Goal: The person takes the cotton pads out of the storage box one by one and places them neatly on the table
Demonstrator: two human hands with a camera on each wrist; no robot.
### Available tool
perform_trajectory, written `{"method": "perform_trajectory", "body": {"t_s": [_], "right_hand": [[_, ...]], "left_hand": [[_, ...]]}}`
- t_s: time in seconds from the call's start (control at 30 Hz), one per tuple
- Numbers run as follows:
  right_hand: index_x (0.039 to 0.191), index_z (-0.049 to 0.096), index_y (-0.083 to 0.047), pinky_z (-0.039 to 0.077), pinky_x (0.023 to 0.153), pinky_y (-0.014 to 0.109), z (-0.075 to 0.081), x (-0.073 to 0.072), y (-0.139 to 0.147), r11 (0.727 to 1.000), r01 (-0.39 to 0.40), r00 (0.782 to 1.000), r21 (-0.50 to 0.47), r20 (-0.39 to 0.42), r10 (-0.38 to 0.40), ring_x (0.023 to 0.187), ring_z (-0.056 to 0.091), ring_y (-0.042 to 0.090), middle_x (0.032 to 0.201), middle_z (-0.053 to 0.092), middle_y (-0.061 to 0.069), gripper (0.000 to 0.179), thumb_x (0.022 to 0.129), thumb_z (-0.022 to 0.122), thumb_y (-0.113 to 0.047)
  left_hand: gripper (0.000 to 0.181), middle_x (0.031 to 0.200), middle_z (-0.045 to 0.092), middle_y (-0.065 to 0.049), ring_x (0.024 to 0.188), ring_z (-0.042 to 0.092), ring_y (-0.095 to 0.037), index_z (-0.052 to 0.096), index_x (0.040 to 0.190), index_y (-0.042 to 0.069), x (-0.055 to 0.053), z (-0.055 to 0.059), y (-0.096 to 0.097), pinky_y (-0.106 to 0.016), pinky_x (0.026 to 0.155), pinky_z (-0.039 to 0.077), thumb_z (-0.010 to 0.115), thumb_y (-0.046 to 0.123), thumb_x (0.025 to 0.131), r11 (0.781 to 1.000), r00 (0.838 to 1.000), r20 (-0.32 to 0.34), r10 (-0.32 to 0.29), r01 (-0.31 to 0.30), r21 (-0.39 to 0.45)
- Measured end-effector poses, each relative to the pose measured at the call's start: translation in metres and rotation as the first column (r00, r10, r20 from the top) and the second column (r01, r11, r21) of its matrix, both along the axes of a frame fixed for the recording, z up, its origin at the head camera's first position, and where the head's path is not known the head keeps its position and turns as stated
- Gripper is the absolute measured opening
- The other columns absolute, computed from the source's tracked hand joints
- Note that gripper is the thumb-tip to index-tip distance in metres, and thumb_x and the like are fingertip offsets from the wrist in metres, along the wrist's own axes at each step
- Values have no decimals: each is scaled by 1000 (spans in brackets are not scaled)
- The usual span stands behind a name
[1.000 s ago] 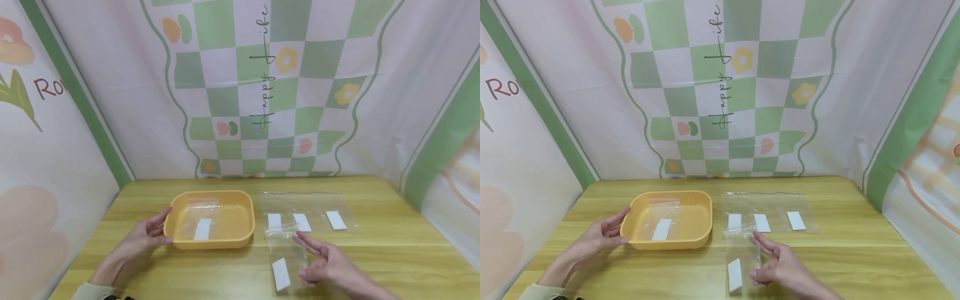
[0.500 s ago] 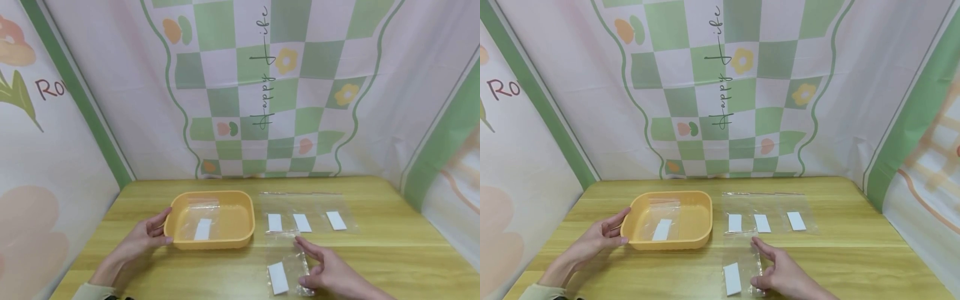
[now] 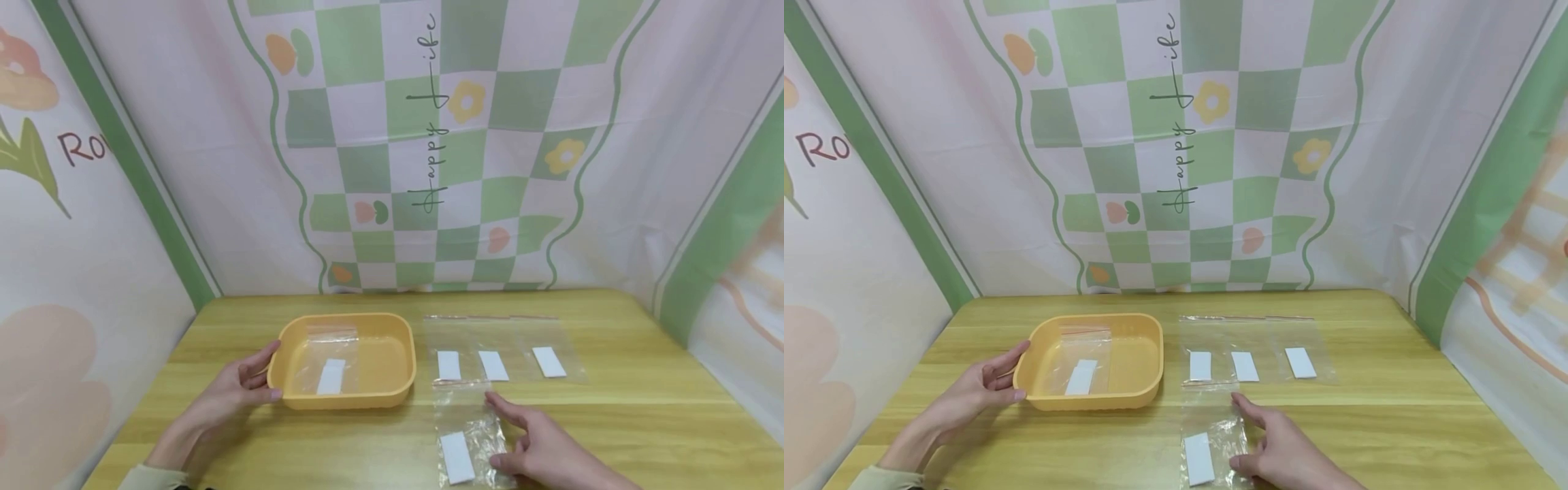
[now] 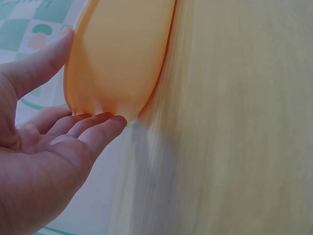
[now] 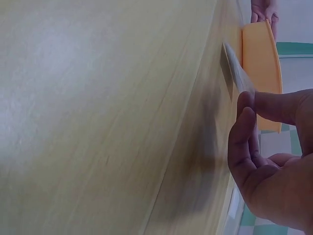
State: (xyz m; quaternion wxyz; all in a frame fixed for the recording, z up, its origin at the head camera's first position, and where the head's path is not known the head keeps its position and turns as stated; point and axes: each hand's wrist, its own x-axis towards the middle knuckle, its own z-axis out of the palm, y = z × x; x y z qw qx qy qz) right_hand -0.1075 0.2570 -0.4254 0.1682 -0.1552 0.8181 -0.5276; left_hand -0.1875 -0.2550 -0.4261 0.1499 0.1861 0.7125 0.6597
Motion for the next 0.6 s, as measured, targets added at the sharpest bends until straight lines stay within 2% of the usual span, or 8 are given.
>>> {"method": "perform_trajectory", "body": {"t_s": [0.13,0.2,0.27,0.3,0.37,0.47,0.6], "right_hand": [[163,23,6,53,41,32,0,1,1,999,13,1000,35,-20,-12,48,56,11,160,26,41,101,87,85,-14],[163,22,7,52,40,31,1,1,1,999,10,1000,44,-15,-9,47,55,10,140,52,43,100,88,85,-14],[163,20,7,50,39,27,1,1,2,999,0,1000,32,12,0,46,52,9,105,71,32,100,89,83,-14],[163,19,7,48,38,25,1,1,2,1000,-4,1000,30,24,3,45,51,9,86,72,23,100,90,83,-14],[164,17,7,45,39,21,2,2,2,1000,-12,998,21,57,10,44,48,8,60,61,6,99,91,81,-14],[164,16,7,44,39,19,4,2,3,1000,-6,997,18,83,4,44,46,9,55,57,2,99,92,81,-14],[164,18,6,45,39,22,6,2,3,998,8,998,64,58,-12,44,48,10,55,58,4,98,92,81,-16]], "left_hand": [[93,167,8,-30,145,27,-58,11,161,-12,0,1,0,-31,106,51,75,-3,95,1000,1000,-1,7,-7,-2],[94,167,8,-30,145,27,-58,11,161,-12,0,1,0,-31,105,51,76,-2,94,1000,1000,0,12,-12,-4],[94,168,8,-29,145,27,-58,11,162,-12,0,1,0,-30,105,51,76,-1,94,1000,1000,3,13,-13,-8],[95,168,8,-29,145,27,-58,11,162,-11,0,1,0,-30,105,51,76,-1,94,1000,1000,7,13,-13,-10],[95,168,7,-29,145,26,-58,10,162,-12,0,1,0,-30,105,51,76,-1,94,1000,1000,8,8,-8,-8],[94,168,7,-29,145,26,-58,10,162,-11,0,1,0,-30,105,52,75,-2,95,1000,1000,12,5,-5,-6],[93,168,7,-29,145,28,-57,10,162,-11,0,2,0,-30,105,51,75,-2,95,1000,1000,10,5,-5,-7]]}}
